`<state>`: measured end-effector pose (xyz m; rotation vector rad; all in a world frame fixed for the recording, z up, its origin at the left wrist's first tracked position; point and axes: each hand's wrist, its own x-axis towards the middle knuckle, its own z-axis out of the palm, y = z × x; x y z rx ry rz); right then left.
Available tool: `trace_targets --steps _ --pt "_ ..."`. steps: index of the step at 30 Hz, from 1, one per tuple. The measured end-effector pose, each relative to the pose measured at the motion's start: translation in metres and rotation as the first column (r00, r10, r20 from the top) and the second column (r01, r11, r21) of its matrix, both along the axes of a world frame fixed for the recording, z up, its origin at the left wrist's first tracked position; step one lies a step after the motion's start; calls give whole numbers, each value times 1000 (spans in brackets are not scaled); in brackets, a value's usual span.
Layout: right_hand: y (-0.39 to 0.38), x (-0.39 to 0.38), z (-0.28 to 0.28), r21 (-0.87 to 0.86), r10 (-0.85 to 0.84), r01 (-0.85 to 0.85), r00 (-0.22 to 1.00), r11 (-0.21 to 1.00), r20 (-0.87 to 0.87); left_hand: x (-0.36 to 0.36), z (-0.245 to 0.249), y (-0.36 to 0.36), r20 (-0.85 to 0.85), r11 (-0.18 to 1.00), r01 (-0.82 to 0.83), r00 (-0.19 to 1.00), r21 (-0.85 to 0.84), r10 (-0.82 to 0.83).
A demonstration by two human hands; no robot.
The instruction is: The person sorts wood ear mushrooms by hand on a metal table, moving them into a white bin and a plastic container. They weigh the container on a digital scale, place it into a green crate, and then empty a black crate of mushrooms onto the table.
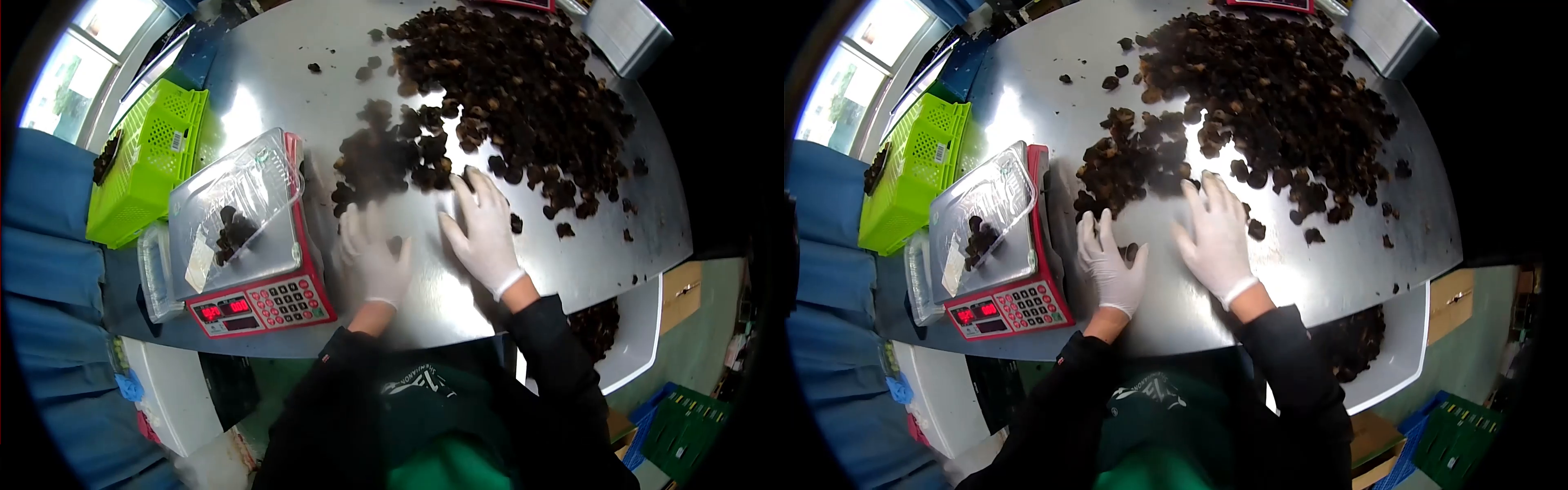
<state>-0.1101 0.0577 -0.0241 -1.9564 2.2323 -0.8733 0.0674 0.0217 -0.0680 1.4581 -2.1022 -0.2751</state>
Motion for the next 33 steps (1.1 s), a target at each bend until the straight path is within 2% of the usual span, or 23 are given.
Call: trace_targets --steps 2,5,8,11,12,13,14,17,19,20,21,22,23,26,27,30,33 --pt "-48 -2 5 -26 121 -120 992 992 25 0 -1 -12 33 996 -85 996 -6 85" --pt "-126 -10 -6 -23 187 -191 975 981 -121 -2 2 -31 68 968 -209 977 137 202" --pt "-202 -17 -11 55 251 -247 965 967 -81 -7 8 -47 16 939 -244 969 244 248" --pt "-255 -10 -22 181 291 -290 956 940 21 -15 9 -57 -41 935 -235 966 266 255" --pt "-263 -5 -19 272 366 -384 923 882 117 -17 8 -61 -65 937 -224 966 267 249" --pt "-267 0 -28 254 453 -461 887 850 91 -19 6 -66 -80 938 -225 964 263 254" --pt "-268 5 -35 238 534 -533 843 812 63 -20 5 -70 -83 937 -232 962 262 261" --pt "-229 14 -29 47 679 -682 732 730 56 -25 4 -77 -80 941 -233 962 245 259" --pt "-201 13 -28 -36 716 -715 698 698 26 -28 2 -76 -70 969 -180 978 171 194" --pt "-186 12 -28 -75 715 -712 699 698 19 -29 4 -69 -103 972 -143 981 188 164" --pt "-169 10 -24 -74 691 -688 722 722 30 -31 2 -60 -130 980 -98 984 173 121" --pt "-152 6 -16 46 655 -656 755 753 35 -32 1 -49 -157 986 -51 985 157 76" --pt "-133 4 -15 47 615 -616 788 786 27 -33 5 -34 -172 986 -3 985 164 31" --pt "-75 -4 -7 135 542 -540 840 831 24 -32 9 7 -131 981 119 986 155 -99" --pt "-57 -6 -5 140 519 -514 855 846 6 -30 8 17 -207 972 195 964 130 -166" --pt "-21 -5 -10 143 416 -412 909 900 -3 -29 8 36 -125 955 259 962 143 -242" --pt "-13 -9 -1 106 376 -371 926 923 -31 -29 9 30 -45 947 315 949 71 -312"
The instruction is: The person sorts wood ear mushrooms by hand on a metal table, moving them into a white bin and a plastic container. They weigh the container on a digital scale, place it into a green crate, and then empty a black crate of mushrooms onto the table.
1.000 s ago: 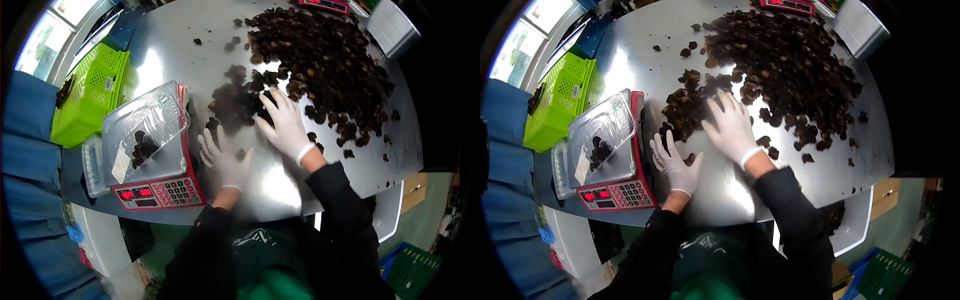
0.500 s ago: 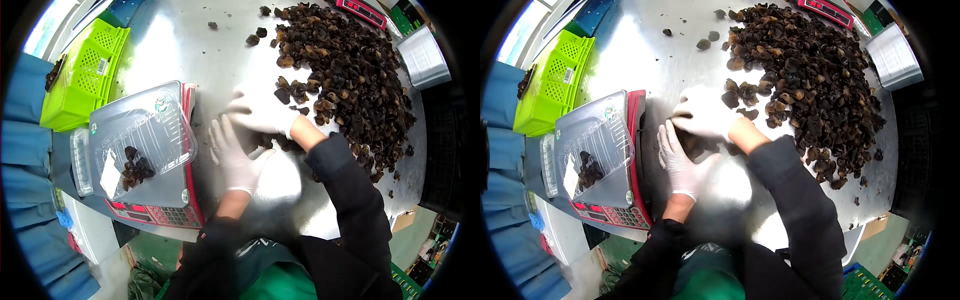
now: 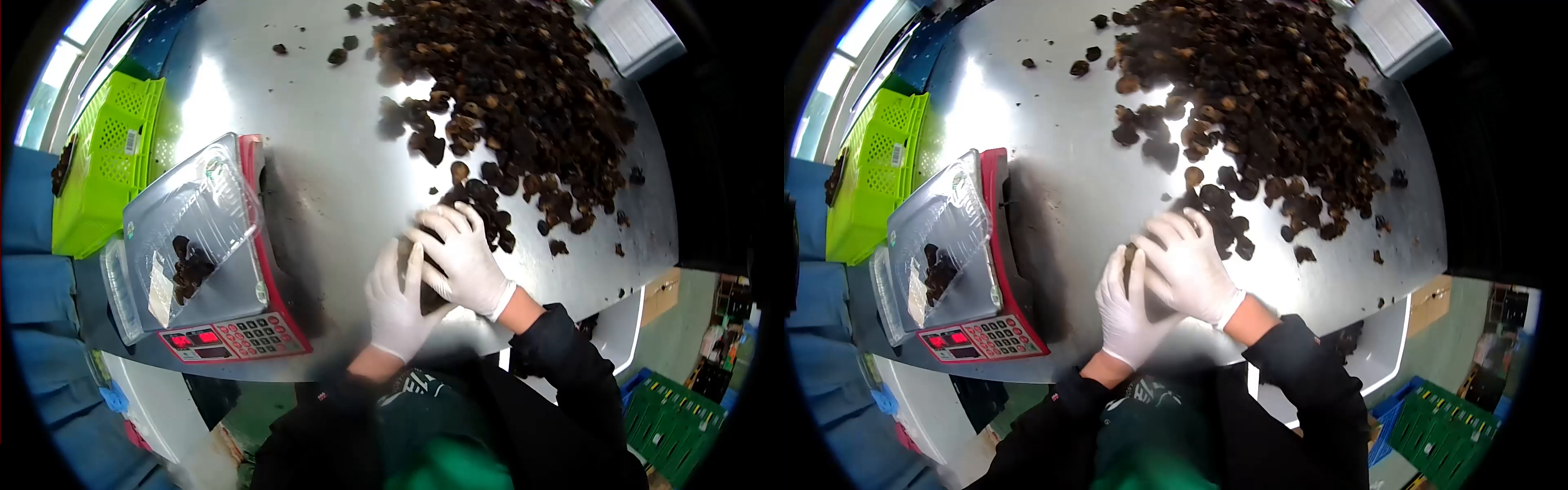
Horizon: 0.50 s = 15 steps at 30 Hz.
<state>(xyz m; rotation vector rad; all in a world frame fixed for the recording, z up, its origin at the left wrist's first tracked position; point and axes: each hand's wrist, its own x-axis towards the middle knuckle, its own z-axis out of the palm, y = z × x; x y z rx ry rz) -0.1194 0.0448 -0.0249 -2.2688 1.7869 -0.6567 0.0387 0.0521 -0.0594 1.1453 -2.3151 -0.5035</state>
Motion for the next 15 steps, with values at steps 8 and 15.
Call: trace_targets --steps 8,15 --pt "72 -20 -1 125 -562 571 704 812 434 16 11 -6 96 997 47 994 65 -53" --pt "43 0 -28 13 -543 557 802 830 249 -2 11 -28 155 976 208 964 64 -215"
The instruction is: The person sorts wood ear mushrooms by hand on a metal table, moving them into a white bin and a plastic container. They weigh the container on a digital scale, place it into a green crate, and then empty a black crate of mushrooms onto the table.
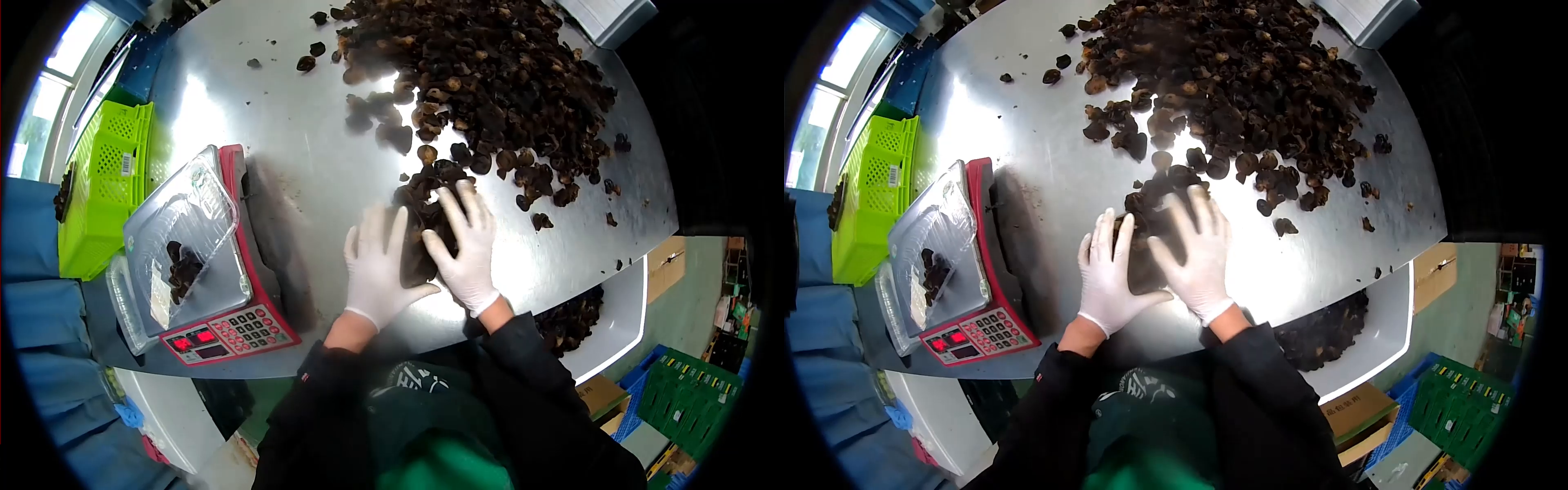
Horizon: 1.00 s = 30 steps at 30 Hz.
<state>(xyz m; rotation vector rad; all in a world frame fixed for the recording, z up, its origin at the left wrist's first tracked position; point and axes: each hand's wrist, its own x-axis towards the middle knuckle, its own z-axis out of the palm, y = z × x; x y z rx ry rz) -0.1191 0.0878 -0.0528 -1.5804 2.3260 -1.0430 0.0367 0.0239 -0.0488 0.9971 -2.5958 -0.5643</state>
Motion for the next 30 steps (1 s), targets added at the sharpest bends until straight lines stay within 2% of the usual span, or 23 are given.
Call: trace_targets --steps 4,6,8,9,10,12,15,16,19,20,22,23,27,30 --pt "11 16 0 -68 163 -161 986 985 34 0 -6 14 -273 999 40 961 -28 -46" --pt "28 27 2 -71 167 -165 985 984 31 7 -10 31 -295 995 3 955 -97 -32" --pt "41 37 1 -98 135 -123 983 988 127 10 -17 40 -293 995 38 954 -88 -62" --pt "42 39 2 -103 108 -93 983 990 150 10 -14 39 -283 997 52 957 -49 -64" --pt "36 37 3 -120 78 -67 993 990 91 8 -12 36 -272 998 61 960 -10 -62" --pt "22 33 6 -116 20 -4 990 993 141 1 -11 24 -372 995 97 925 30 -79" --pt "4 20 10 -182 64 -19 966 983 249 -7 -5 14 -413 984 123 909 127 -60" --pt "-2 21 13 -245 69 -7 967 969 246 -9 -2 12 -439 984 120 897 130 -51" --pt "-14 23 36 -256 111 -62 977 965 180 -7 15 5 -521 991 83 854 102 -18" --pt "-20 27 47 -267 116 -66 978 961 175 -4 23 1 -511 992 66 860 111 0" --pt "-41 39 73 -316 165 -147 986 937 30 11 48 -14 -509 1000 1 861 24 11" --pt "-54 49 86 -332 202 -179 979 926 37 26 65 -22 -487 999 -24 873 37 39" --pt "-119 112 130 -483 399 -345 917 804 9 100 116 -70 -416 965 -182 905 -186 91" --pt "-167 171 129 -506 473 -399 881 765 21 164 138 -102 -326 935 -252 931 -249 164"
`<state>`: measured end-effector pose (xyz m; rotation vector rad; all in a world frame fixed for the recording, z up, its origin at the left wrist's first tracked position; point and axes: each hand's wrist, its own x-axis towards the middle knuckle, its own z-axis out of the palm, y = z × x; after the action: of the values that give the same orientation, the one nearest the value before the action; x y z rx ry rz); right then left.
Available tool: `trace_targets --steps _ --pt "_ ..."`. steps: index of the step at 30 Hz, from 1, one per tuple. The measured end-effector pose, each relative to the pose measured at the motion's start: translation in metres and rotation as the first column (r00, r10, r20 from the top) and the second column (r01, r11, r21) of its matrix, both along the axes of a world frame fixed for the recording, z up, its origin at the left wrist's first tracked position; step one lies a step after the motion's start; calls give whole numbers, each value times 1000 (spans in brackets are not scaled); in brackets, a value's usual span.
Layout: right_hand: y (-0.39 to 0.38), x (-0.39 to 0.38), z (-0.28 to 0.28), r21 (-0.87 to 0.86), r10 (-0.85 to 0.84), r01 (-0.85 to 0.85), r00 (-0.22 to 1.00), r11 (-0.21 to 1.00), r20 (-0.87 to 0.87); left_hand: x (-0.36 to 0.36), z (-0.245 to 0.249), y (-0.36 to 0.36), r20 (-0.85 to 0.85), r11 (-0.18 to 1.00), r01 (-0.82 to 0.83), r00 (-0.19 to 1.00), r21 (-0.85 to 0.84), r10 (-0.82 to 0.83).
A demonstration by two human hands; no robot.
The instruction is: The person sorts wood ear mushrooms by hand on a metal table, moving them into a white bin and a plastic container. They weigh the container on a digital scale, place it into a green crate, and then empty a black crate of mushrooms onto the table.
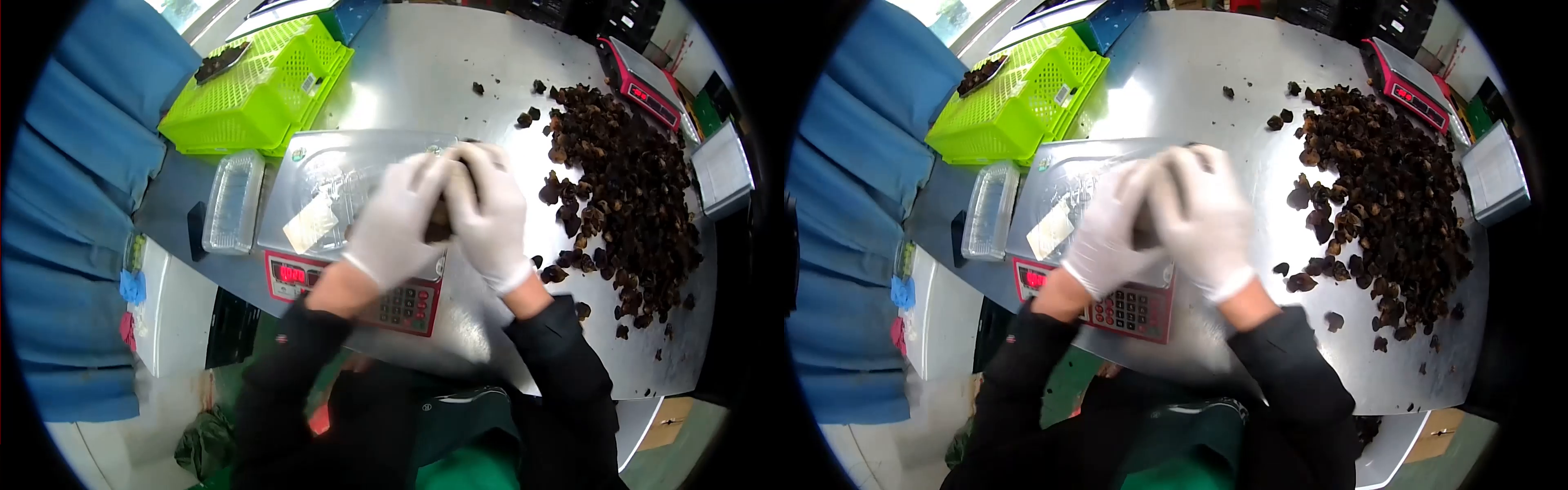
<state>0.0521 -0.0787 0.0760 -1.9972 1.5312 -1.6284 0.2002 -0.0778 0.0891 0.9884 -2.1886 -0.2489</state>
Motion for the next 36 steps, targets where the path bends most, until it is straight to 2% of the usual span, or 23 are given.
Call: trace_targets --steps 1,3,5,6,7,10,11,14,15,18,21,22,23,24,26,28,29,30,31,32,33,34,36 --pt "-10 17 2 -21 9 -10 1000 1000 -22 19 2 -11 14 999 8 1000 35 -8" --pt "-30 47 -8 82 37 -34 998 996 -42 57 1 -29 112 993 4 994 122 -17" --pt "-42 59 -30 93 31 -8 968 996 -248 92 -8 -43 290 975 -50 957 218 -15" --pt "-41 62 -34 83 37 -9 939 996 -341 106 -9 -45 306 966 -14 950 258 -67" --pt "-35 59 -22 296 145 -28 913 955 -381 113 -7 -46 317 968 6 944 252 -89" --pt "-26 42 -23 166 109 -36 883 985 -457 121 -1 -32 382 958 -43 921 285 -72" --pt "-20 36 -19 256 146 -23 867 967 -476 124 -5 -29 354 957 -24 932 291 -84" --pt "-13 26 -26 232 154 -37 847 972 -509 128 -15 -30 341 954 42 929 296 -146" --pt "-11 24 -24 279 185 -37 831 959 -525 127 -17 -30 349 953 59 922 297 -166" --pt "-10 9 -19 230 197 -113 903 967 -381 125 -10 -24 337 964 -13 938 266 -81" --pt "12 -31 -1 242 122 -88 984 966 -128 132 -13 -17 140 975 -22 990 221 -9" --pt "24 -50 -4 235 30 4 990 972 -138 137 -17 -16 59 976 -31 998 217 19" --pt "35 -76 -18 319 -38 87 987 944 -156 140 -21 -14 -76 971 -37 996 235 56" --pt "46 -99 -30 331 -98 119 992 936 -80 145 -25 -13 -172 975 -79 978 209 117" --pt "82 -128 -34 450 -237 210 972 868 3 160 -21 -6 -282 931 -168 922 325 265" --pt "123 -168 -60 474 -357 339 932 813 -54 175 -26 -6 -443 910 -144 837 389 322" --pt "144 -185 -71 493 -398 369 916 788 -51 181 -23 -3 -437 897 -172 825 407 357" --pt "163 -197 -80 518 -453 431 887 739 -92 193 -22 -3 -343 908 -258 863 331 370" --pt "183 -212 -93 511 -484 491 861 705 -159 197 -19 -1 -373 899 -276 838 340 398" --pt "199 -222 -105 561 -528 483 844 673 -94 202 -15 1 -396 889 -297 813 349 427" --pt "210 -222 -110 562 -539 499 835 660 -107 210 -12 1 -369 884 -348 813 313 451" --pt "219 -220 -116 567 -547 510 828 647 -121 210 -8 4 -448 884 -320 772 340 451" --pt "227 -215 -129 538 -493 558 825 632 -276 212 0 11 -433 875 -356 767 329 474"
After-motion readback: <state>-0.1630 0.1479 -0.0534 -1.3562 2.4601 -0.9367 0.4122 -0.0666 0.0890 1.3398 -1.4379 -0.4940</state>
